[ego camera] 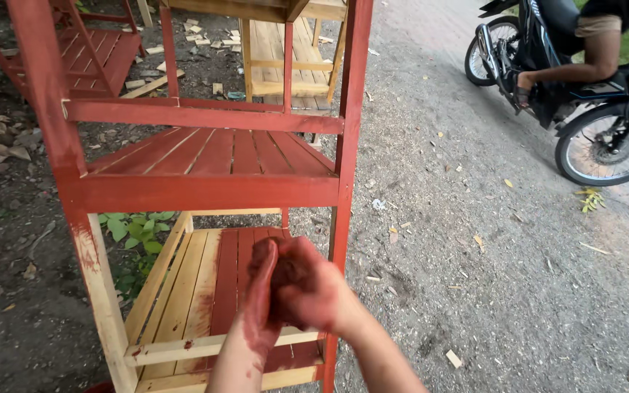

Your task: The person applies reddish-brown stain to a wooden shelving unit using a cloth. They wipe the stain across the slatted shelves and frame, periodically dipping the cloth into a small container to reload stain. The work continues across multiple shelves and side rails.

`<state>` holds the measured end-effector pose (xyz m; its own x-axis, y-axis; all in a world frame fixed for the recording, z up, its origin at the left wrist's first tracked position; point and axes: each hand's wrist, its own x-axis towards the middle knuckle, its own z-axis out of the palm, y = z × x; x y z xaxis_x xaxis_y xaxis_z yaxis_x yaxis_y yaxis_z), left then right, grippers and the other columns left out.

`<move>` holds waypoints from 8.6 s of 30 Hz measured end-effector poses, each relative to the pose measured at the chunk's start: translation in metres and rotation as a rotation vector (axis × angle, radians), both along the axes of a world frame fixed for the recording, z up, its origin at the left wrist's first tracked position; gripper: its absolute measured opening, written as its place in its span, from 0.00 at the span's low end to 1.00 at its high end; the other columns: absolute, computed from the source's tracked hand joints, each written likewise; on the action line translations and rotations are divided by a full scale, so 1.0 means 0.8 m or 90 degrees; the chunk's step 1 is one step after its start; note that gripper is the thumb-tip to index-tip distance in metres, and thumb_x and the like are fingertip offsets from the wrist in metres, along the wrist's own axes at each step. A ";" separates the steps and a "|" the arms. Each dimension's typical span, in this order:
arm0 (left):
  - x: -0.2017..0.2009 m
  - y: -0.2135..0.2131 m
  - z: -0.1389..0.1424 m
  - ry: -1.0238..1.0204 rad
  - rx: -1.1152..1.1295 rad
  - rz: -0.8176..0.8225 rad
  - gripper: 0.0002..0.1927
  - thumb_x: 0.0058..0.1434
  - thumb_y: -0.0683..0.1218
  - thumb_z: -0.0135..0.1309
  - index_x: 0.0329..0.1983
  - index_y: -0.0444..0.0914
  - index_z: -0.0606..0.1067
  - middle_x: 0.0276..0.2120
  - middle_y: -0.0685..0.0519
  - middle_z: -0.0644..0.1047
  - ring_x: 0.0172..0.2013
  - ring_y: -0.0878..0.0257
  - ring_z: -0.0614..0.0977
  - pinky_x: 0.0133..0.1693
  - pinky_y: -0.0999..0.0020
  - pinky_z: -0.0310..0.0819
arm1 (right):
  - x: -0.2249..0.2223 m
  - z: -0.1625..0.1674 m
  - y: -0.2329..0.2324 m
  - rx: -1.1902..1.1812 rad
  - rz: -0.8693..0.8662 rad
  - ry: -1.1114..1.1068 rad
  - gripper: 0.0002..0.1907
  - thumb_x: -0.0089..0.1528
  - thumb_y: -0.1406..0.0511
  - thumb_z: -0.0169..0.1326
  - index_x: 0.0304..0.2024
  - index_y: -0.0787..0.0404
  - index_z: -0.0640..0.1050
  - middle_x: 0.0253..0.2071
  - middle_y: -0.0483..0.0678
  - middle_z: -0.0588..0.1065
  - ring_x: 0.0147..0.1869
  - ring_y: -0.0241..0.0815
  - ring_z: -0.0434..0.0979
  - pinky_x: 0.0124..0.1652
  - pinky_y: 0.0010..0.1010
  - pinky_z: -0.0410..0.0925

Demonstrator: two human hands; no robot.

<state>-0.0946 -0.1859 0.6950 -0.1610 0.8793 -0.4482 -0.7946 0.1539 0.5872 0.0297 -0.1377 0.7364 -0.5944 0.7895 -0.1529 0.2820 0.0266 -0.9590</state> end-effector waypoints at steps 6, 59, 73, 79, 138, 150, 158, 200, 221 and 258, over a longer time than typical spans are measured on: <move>-0.009 0.008 -0.006 0.011 0.000 -0.023 0.24 0.62 0.50 0.49 0.58 0.35 0.75 0.49 0.44 0.82 0.47 0.51 0.84 0.49 0.54 0.79 | 0.033 -0.035 0.029 -0.017 -0.176 0.071 0.24 0.68 0.57 0.49 0.64 0.59 0.74 0.58 0.52 0.77 0.60 0.47 0.77 0.53 0.41 0.72; -0.002 -0.003 -0.036 0.188 -0.084 0.040 0.41 0.51 0.57 0.64 0.66 0.37 0.68 0.59 0.47 0.77 0.60 0.53 0.78 0.58 0.50 0.74 | -0.009 -0.062 0.003 -0.522 -0.310 0.331 0.30 0.62 0.52 0.51 0.63 0.59 0.71 0.57 0.54 0.76 0.58 0.54 0.79 0.53 0.58 0.72; -0.013 0.022 -0.093 -0.119 -0.106 0.050 0.38 0.48 0.53 0.65 0.64 0.42 0.72 0.59 0.48 0.78 0.56 0.52 0.81 0.51 0.49 0.78 | 0.067 -0.045 0.050 -0.337 -0.281 -0.056 0.26 0.68 0.51 0.49 0.62 0.57 0.76 0.56 0.48 0.80 0.56 0.41 0.80 0.46 0.46 0.76; 0.023 0.100 -0.083 0.326 -0.084 0.193 0.41 0.41 0.43 0.70 0.61 0.48 0.71 0.47 0.55 0.79 0.47 0.62 0.81 0.46 0.60 0.80 | 0.118 -0.081 0.082 -0.063 -0.385 -0.129 0.22 0.66 0.66 0.50 0.63 0.57 0.78 0.57 0.52 0.81 0.58 0.47 0.80 0.51 0.41 0.71; 0.113 0.018 -0.187 1.375 -0.169 -0.581 0.13 0.58 0.49 0.59 0.46 0.44 0.80 0.54 0.49 0.73 0.58 0.45 0.71 0.53 0.41 0.71 | 0.160 -0.173 0.045 0.023 -0.380 -0.003 0.34 0.57 0.81 0.39 0.61 0.56 0.78 0.51 0.47 0.80 0.50 0.37 0.80 0.47 0.26 0.71; 0.087 0.029 -0.145 1.041 -0.209 -0.448 0.14 0.55 0.47 0.56 0.45 0.43 0.80 0.44 0.45 0.81 0.44 0.47 0.84 0.48 0.53 0.80 | 0.130 -0.204 0.033 0.041 -0.245 0.047 0.24 0.68 0.63 0.51 0.68 0.57 0.70 0.63 0.50 0.76 0.67 0.39 0.74 0.63 0.32 0.66; 0.109 -0.006 -0.141 1.007 -0.259 -0.329 0.23 0.50 0.45 0.60 0.51 0.54 0.78 0.46 0.52 0.81 0.45 0.51 0.83 0.47 0.53 0.77 | 0.180 -0.220 0.010 -0.078 -0.382 0.037 0.24 0.63 0.65 0.54 0.63 0.57 0.76 0.57 0.49 0.81 0.56 0.41 0.80 0.56 0.33 0.71; 0.115 0.002 -0.146 0.770 -0.022 -0.009 0.10 0.54 0.47 0.67 0.39 0.41 0.86 0.43 0.49 0.75 0.42 0.57 0.79 0.49 0.64 0.71 | 0.148 -0.184 -0.053 -0.572 -0.351 0.578 0.33 0.59 0.48 0.47 0.60 0.60 0.74 0.54 0.57 0.79 0.53 0.57 0.80 0.49 0.50 0.74; -0.240 -0.247 -0.199 1.027 -0.232 0.255 0.26 0.53 0.46 0.64 0.55 0.37 0.74 0.47 0.40 0.76 0.50 0.41 0.76 0.51 0.49 0.69 | -0.189 -0.208 -0.176 0.350 -0.137 -0.524 0.31 0.38 0.50 0.70 0.45 0.43 0.82 0.47 0.37 0.81 0.70 0.46 0.65 0.57 0.44 0.69; -0.108 -0.178 -0.184 0.894 -0.313 0.185 0.18 0.56 0.39 0.59 0.49 0.44 0.74 0.47 0.53 0.71 0.36 0.58 0.74 0.22 0.72 0.72 | -0.061 -0.161 -0.119 0.044 -0.208 -0.495 0.18 0.67 0.48 0.47 0.58 0.23 0.78 0.54 0.36 0.74 0.55 0.47 0.72 0.50 0.50 0.70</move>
<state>-0.1813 -0.3284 0.5477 -0.8306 0.5565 -0.0188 0.3136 0.4954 0.8101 -0.0193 -0.2329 0.6077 -0.0798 0.9260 -0.3691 0.8642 -0.1203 -0.4886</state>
